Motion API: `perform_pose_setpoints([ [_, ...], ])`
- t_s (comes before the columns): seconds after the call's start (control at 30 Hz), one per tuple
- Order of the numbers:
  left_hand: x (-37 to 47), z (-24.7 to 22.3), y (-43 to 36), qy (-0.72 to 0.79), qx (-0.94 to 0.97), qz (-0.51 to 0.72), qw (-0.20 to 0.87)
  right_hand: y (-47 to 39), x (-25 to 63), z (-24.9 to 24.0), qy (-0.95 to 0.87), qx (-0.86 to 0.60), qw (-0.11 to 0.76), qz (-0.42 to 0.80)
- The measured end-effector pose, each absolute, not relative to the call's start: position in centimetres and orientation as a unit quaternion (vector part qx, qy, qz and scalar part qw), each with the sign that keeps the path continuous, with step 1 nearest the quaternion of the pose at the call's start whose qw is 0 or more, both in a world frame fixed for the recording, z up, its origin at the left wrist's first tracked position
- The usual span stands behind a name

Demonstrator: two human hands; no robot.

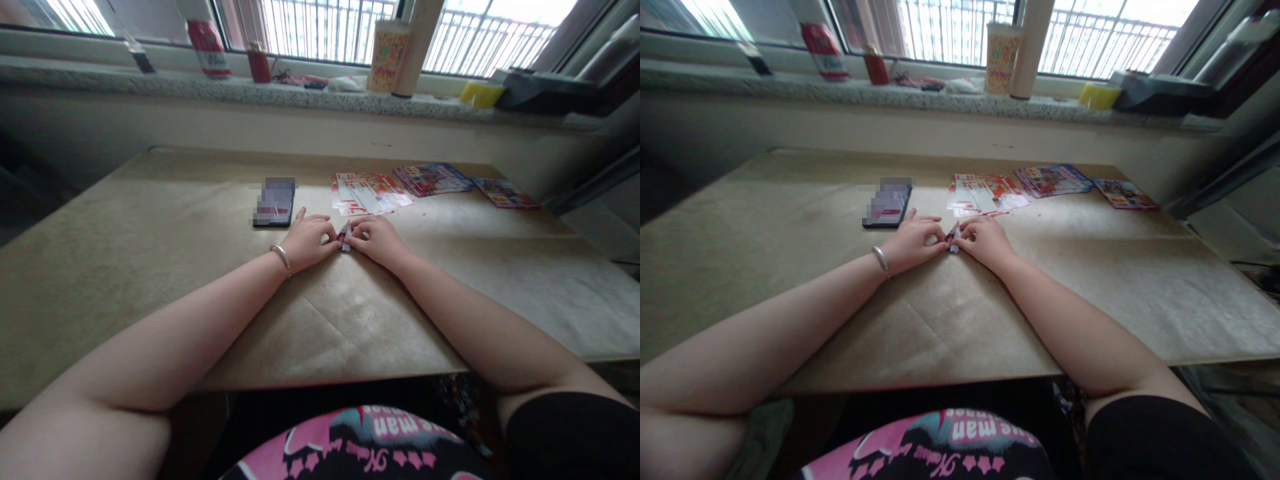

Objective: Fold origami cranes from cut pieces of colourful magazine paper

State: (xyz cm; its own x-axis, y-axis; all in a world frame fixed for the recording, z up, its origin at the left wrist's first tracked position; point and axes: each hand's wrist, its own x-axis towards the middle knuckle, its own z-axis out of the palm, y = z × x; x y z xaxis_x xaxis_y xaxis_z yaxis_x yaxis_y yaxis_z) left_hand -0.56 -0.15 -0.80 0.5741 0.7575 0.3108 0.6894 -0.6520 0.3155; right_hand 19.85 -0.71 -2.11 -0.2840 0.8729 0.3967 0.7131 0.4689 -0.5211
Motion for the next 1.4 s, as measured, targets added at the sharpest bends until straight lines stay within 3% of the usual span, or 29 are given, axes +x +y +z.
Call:
perform_pose_setpoints([
  [0.3,-0.7,-0.4,-0.9,0.396,0.872,0.266,0.107,-0.7,20.0,-1.9,-0.809,-0.496,0.298,0.104],
  [0.93,-0.8,-0.5,-0.9,0.376,0.898,0.229,0.021,-0.2,19.8,-2.1,-0.809,-0.508,0.285,0.078],
  [1.4,-0.9,-1.1,-0.2,0.34,0.914,0.21,0.064,-1.6,19.7,-1.3,-0.794,-0.533,0.285,0.07],
])
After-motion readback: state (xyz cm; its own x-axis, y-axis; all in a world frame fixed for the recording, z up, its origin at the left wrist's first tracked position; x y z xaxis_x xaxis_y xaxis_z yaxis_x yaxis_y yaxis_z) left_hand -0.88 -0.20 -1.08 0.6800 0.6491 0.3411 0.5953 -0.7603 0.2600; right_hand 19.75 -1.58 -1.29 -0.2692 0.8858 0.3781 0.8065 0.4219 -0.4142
